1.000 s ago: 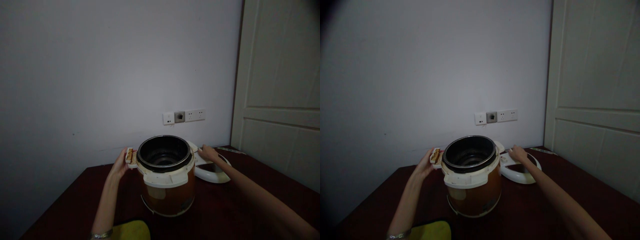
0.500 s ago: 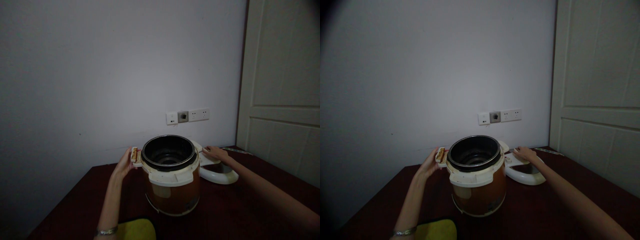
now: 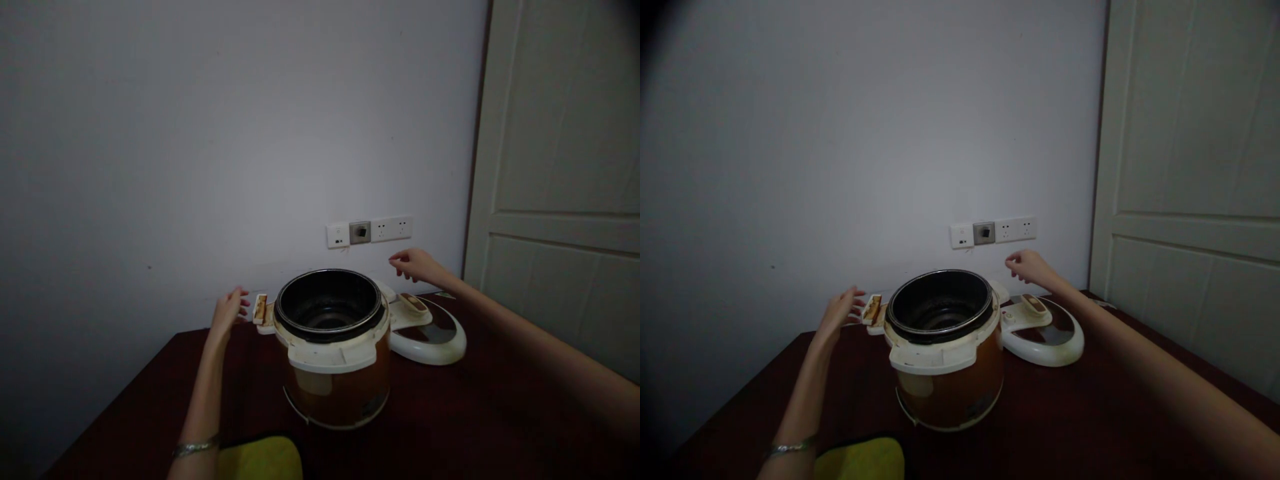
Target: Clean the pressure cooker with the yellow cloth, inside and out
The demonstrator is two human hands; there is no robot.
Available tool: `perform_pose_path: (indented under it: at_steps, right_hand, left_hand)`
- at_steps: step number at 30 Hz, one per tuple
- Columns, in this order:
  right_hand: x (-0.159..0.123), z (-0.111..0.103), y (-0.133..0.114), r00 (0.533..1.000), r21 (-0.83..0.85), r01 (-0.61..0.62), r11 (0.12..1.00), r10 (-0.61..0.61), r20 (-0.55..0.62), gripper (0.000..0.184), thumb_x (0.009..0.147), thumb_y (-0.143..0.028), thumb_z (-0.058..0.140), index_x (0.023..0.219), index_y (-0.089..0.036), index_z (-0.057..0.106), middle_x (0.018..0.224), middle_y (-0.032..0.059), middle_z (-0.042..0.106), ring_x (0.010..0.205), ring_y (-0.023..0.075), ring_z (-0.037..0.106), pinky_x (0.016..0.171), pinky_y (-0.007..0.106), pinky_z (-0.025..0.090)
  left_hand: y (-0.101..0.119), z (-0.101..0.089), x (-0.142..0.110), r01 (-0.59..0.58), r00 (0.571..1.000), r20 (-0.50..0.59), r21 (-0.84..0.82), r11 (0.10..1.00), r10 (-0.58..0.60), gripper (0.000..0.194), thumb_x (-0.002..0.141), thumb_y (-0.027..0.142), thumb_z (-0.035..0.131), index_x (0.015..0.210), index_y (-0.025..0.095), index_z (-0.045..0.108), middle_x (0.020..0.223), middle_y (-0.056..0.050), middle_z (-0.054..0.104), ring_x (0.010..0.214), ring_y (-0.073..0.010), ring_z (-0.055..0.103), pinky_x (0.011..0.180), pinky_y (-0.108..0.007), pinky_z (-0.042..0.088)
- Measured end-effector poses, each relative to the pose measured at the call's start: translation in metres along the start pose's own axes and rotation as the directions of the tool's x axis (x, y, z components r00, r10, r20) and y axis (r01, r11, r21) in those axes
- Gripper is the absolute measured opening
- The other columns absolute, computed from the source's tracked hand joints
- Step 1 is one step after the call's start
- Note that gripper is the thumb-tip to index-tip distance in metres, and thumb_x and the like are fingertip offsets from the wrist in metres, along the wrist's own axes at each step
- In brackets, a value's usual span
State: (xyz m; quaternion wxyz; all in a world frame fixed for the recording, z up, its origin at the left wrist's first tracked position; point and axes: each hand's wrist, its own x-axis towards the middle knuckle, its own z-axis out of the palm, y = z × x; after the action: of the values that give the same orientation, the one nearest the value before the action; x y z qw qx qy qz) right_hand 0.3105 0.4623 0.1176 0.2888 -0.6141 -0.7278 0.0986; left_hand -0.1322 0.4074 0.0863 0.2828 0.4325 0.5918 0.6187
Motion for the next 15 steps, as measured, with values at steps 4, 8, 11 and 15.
perform_pose_path:
  at_steps: [4, 8, 11, 15]
  right_hand:
    - [-0.012, -0.010, -0.039, 0.985, 0.155, 0.049, 0.987, -0.074, 0.155, 0.030, 0.086, -0.030, 0.048, 0.097, -0.008, 0.067, 0.070, 0.0075, 0.067, 0.047, 0.0081, 0.053, 0.038, 0.016, 0.039]
    - [-0.008, -0.001, -0.054, 0.975, 0.141, 0.063, 0.988, -0.091, 0.201, 0.028, 0.085, -0.030, 0.053, 0.094, -0.008, 0.067, 0.063, 0.0055, 0.064, 0.040, 0.0072, 0.049, 0.036, 0.017, 0.040]
    - [0.000, 0.009, -0.056, 0.975, 0.101, 0.067, 0.993, -0.087, 0.203, 0.028, 0.083, -0.030, 0.054, 0.093, -0.007, 0.068, 0.057, 0.0048, 0.062, 0.037, 0.0078, 0.047, 0.034, 0.019, 0.040]
    - [0.002, 0.017, -0.057, 0.965, 0.056, 0.068, 0.996, -0.080, 0.248, 0.030, 0.082, -0.032, 0.056, 0.092, -0.006, 0.067, 0.053, 0.0047, 0.060, 0.039, 0.0091, 0.050, 0.036, 0.019, 0.041]
  left_hand:
    - [0.039, 0.005, 0.017, -0.231, 0.973, 0.009, 0.154, 0.961, 0.232, 0.008, 0.068, 0.016, 0.061, 0.065, 0.010, 0.065, 0.047, -0.001, 0.055, 0.034, -0.0080, 0.041, 0.031, -0.016, 0.027]
    - [0.074, 0.032, 0.016, -0.326, 0.924, 0.335, 0.441, 0.836, 0.184, 0.013, 0.067, 0.019, 0.061, 0.058, 0.011, 0.065, 0.049, -0.004, 0.058, 0.036, -0.0099, 0.042, 0.033, -0.019, 0.025]
    - [0.081, 0.053, 0.013, -0.399, 0.867, 0.492, 0.591, 0.701, 0.079, 0.023, 0.069, 0.026, 0.062, 0.051, 0.012, 0.063, 0.040, -0.002, 0.052, 0.034, -0.0095, 0.036, 0.035, -0.020, 0.023]
    - [0.070, 0.066, 0.018, -0.450, 0.817, 0.576, 0.615, 0.647, 0.021, 0.026, 0.066, 0.027, 0.068, 0.045, 0.013, 0.061, 0.037, -0.002, 0.051, 0.032, -0.0080, 0.033, 0.036, -0.020, 0.020]
